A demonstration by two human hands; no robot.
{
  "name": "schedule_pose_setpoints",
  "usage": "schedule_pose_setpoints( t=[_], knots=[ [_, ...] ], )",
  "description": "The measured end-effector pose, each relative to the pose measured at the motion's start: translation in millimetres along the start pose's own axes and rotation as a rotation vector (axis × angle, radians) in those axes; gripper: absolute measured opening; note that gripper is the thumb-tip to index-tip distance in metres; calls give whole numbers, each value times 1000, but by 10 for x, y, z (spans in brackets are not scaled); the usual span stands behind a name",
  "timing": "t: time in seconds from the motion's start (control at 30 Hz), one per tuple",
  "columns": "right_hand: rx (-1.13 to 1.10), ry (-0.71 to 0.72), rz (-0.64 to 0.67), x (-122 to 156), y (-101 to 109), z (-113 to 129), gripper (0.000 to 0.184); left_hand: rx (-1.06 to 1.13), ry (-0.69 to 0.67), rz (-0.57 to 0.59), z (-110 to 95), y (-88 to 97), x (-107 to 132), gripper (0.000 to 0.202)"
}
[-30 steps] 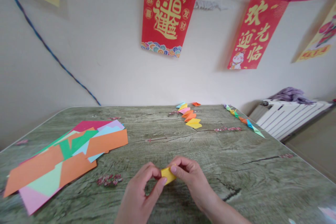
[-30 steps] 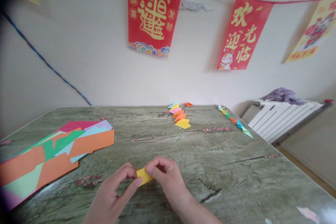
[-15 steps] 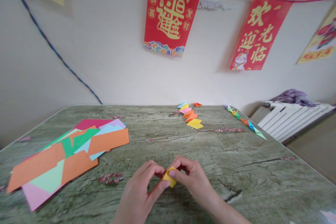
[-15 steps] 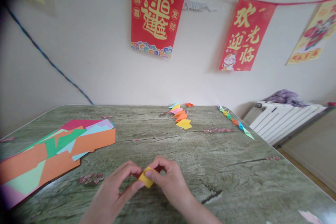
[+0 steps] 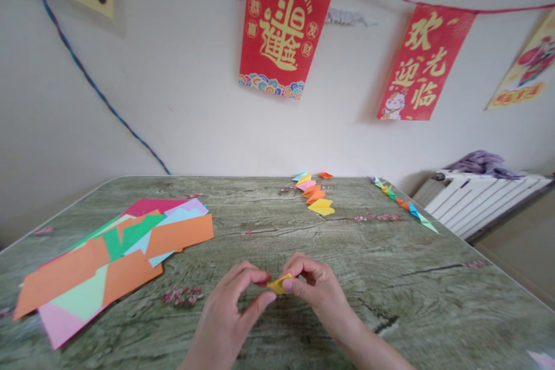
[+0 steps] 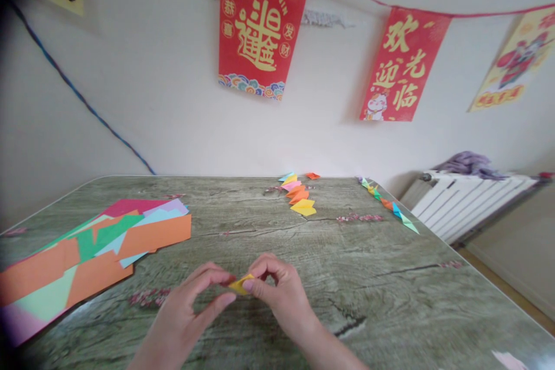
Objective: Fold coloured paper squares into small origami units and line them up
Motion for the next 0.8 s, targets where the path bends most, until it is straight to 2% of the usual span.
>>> schedule_pose_setpoints(
  t=[0.17, 0.3, 0.37, 0.5, 0.6, 0.7, 0.8],
  knots=[
    [5, 9, -6, 12, -16, -21, 23, -46, -29, 0, -28, -35, 10, 16],
    [53, 19, -19, 17, -4, 0, 26, -106, -114, -31, -92, -22, 8, 19],
    [158, 125, -5, 3, 22, 34, 25, -146, -210, -30, -84, -1, -20, 19],
    [509, 566, 149, -44, 84, 71, 15, -313, -489, 50, 62, 7, -104, 17],
    [757, 808, 262, -59, 89, 19, 18, -440, -566, 98, 206, -30, -141, 21],
    [1053, 907, 360, -33, 37, -56, 14, -492, -588, 123, 288, -55, -122, 31],
    [1242, 900, 445, 16, -11, -89, 9, -520, -646, 177, 316, -39, -45, 35]
  ],
)
Point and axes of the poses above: each hand's wrist, its own x-axis away from the middle knuckle, its own y-axis out of the back of the hand, z = x × y, the point moved 1 cm from there along -x, towards the middle knuckle, and after that the axes turned 15 degrees about -z, right-handed, at the moved point
